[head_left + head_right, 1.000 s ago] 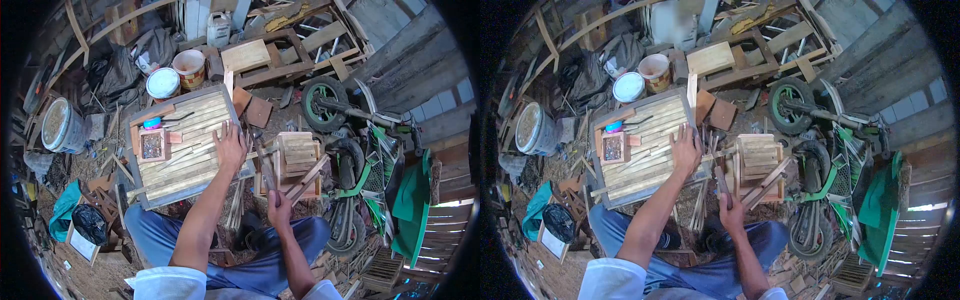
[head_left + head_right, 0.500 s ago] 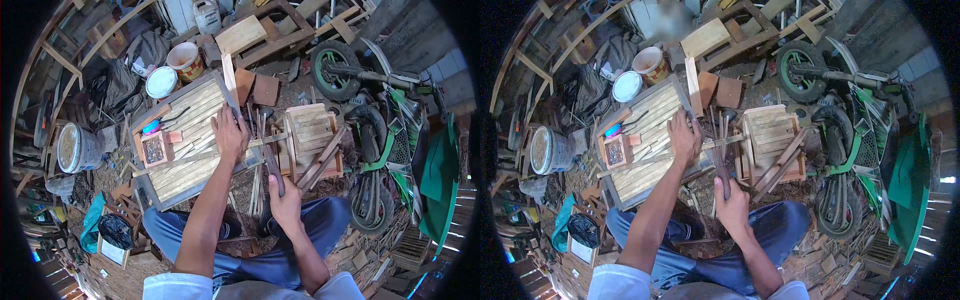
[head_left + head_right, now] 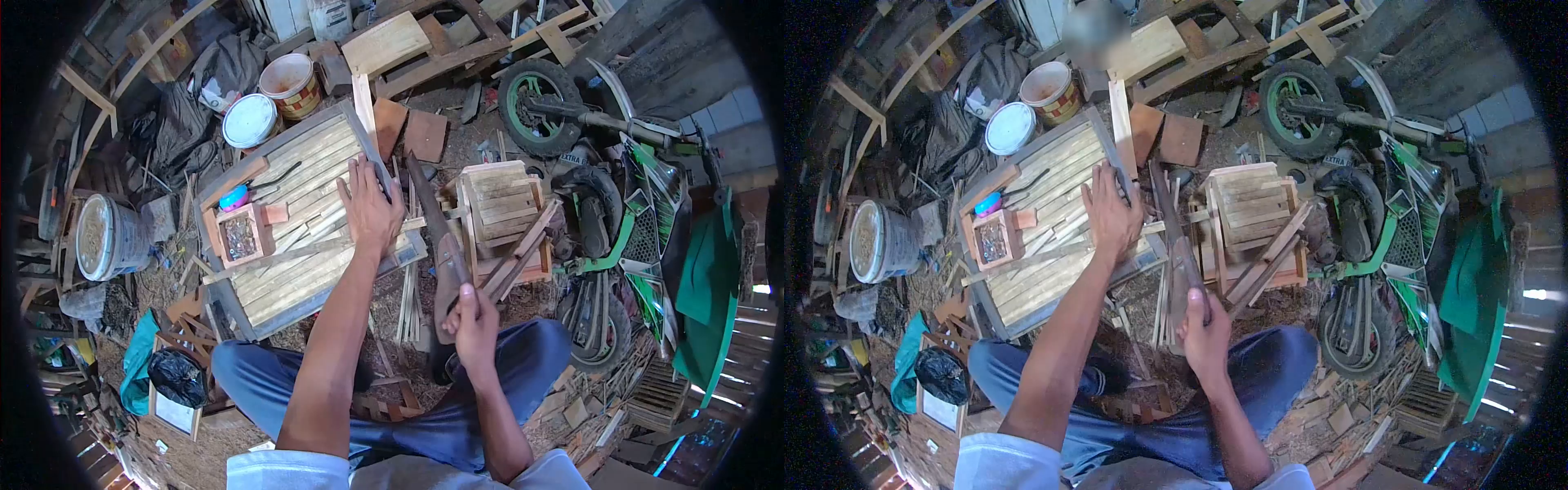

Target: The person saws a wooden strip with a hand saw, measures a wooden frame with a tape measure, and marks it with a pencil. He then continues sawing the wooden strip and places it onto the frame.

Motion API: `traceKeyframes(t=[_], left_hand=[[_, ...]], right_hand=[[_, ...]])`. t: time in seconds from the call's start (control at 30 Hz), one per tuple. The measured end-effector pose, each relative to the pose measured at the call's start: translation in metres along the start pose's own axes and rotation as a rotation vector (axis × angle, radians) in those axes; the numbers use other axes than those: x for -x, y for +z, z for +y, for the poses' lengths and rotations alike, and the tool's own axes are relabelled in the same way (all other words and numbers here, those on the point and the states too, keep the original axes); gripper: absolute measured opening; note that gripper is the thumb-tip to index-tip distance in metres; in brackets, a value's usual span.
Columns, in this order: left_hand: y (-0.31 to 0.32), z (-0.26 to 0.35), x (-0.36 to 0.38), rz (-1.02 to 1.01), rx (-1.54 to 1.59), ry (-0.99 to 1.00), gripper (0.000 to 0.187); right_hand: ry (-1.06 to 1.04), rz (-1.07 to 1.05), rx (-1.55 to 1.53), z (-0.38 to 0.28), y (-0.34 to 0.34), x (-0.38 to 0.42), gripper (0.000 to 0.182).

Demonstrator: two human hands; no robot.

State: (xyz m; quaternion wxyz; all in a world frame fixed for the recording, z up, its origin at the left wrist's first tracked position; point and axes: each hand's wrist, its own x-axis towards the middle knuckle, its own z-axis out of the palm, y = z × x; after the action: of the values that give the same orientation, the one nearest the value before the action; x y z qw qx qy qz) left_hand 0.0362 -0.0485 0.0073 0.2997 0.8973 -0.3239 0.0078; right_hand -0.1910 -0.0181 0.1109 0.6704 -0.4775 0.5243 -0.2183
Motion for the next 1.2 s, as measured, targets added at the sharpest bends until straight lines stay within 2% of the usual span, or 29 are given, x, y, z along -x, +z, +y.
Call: traceKeyframes(t=[0.1,0.13,0.27,0.4,0.5,0.63,0.8,1.0,1.13,1.2], left_hand=[[-0.002,0.002,-0.001,-0.027,0.020,-0.021,0.064],[-0.003,0.002,-0.002,-0.027,0.015,-0.025,0.066],[-0.008,0.002,-0.003,-0.095,-0.024,-0.037,0.072],[-0.011,0.007,-0.007,-0.137,-0.051,-0.043,0.070],[-0.012,0.007,-0.008,-0.155,-0.058,-0.035,0.069],[-0.005,0.005,-0.009,-0.178,-0.074,-0.029,0.071],[-0.004,0.003,-0.009,-0.236,-0.117,-0.041,0.074],[-0.002,0.002,-0.004,-0.286,-0.172,-0.046,0.078],[-0.002,-0.002,-0.004,-0.292,-0.175,-0.040,0.078],[-0.002,0.001,-0.006,-0.299,-0.179,-0.058,0.078]], right_hand=[[-0.232,-0.068,0.315,-0.011,-0.002,0.005,0.033],[-0.206,-0.145,0.351,-0.017,-0.003,0.007,0.033],[-0.139,-0.132,0.649,-0.051,0.014,0.011,0.031],[-0.203,-0.125,0.638,-0.069,0.024,0.004,0.026],[-0.073,-0.142,0.669,-0.082,0.022,-0.003,0.024],[-0.051,-0.113,0.732,-0.075,0.016,-0.009,0.023],[-0.168,-0.131,0.833,-0.085,0.035,-0.007,0.029],[-0.011,-0.107,0.824,-0.125,0.042,-0.014,0.035],[0.097,-0.121,0.695,-0.127,0.028,-0.025,0.038],[0.218,-0.065,0.574,-0.124,0.030,-0.024,0.039]])
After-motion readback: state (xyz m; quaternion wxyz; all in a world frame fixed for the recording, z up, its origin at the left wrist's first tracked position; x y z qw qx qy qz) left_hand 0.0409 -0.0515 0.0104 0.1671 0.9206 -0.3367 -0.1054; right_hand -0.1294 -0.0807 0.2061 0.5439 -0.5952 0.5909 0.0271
